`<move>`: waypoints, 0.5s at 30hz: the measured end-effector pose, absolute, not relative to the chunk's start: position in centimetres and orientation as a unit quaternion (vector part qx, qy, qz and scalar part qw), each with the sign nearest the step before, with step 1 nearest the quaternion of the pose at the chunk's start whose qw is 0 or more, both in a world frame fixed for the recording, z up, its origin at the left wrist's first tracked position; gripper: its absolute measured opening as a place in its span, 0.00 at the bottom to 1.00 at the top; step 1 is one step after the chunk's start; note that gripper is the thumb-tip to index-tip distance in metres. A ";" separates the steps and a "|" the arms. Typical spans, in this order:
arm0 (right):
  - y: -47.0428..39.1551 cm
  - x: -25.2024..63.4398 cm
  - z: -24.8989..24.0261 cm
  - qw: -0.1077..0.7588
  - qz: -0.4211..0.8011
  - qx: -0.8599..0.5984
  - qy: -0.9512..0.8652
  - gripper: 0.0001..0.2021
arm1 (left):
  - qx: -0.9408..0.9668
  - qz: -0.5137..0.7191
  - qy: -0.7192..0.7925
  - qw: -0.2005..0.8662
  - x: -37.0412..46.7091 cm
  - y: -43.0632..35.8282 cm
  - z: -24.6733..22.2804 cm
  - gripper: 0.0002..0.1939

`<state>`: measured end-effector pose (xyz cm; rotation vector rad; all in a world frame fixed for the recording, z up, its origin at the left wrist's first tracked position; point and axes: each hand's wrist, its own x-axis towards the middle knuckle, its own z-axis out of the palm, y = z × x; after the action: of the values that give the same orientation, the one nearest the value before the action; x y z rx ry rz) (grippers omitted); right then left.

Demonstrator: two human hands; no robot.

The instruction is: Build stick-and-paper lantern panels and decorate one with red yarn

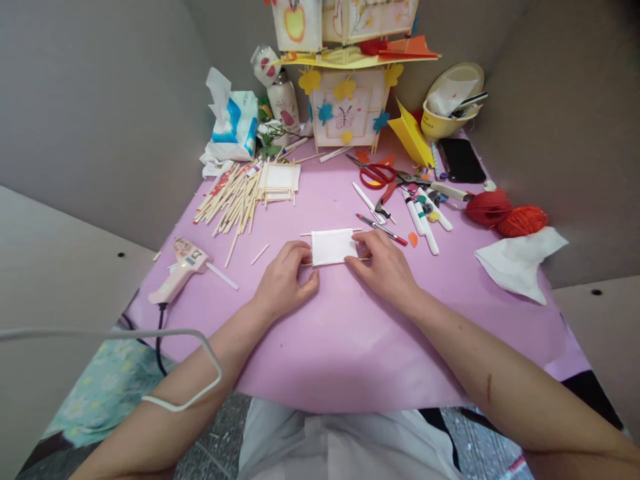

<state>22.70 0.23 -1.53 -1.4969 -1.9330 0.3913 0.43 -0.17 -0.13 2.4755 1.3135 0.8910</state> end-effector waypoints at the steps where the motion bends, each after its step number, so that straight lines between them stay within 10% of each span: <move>1: 0.2 22.7 -1.6 0.329 0.149 -0.571 -0.738 0.15 | 0.833 0.297 0.453 0.109 0.6 -0.2 -0.1 0.15; 6: 0.2 22.7 -1.6 0.331 0.152 -0.567 -0.739 0.15 | 0.814 0.254 0.511 0.104 1.9 0.1 -0.4 0.32; 15: 0.1 22.6 -1.3 0.321 0.150 -0.566 -0.744 0.17 | 0.791 0.248 0.552 0.092 2.8 0.8 -0.8 0.29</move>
<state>22.57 0.13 -1.30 -1.4879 -1.9541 0.3950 2.83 0.84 -0.82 2.3486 1.6381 0.7377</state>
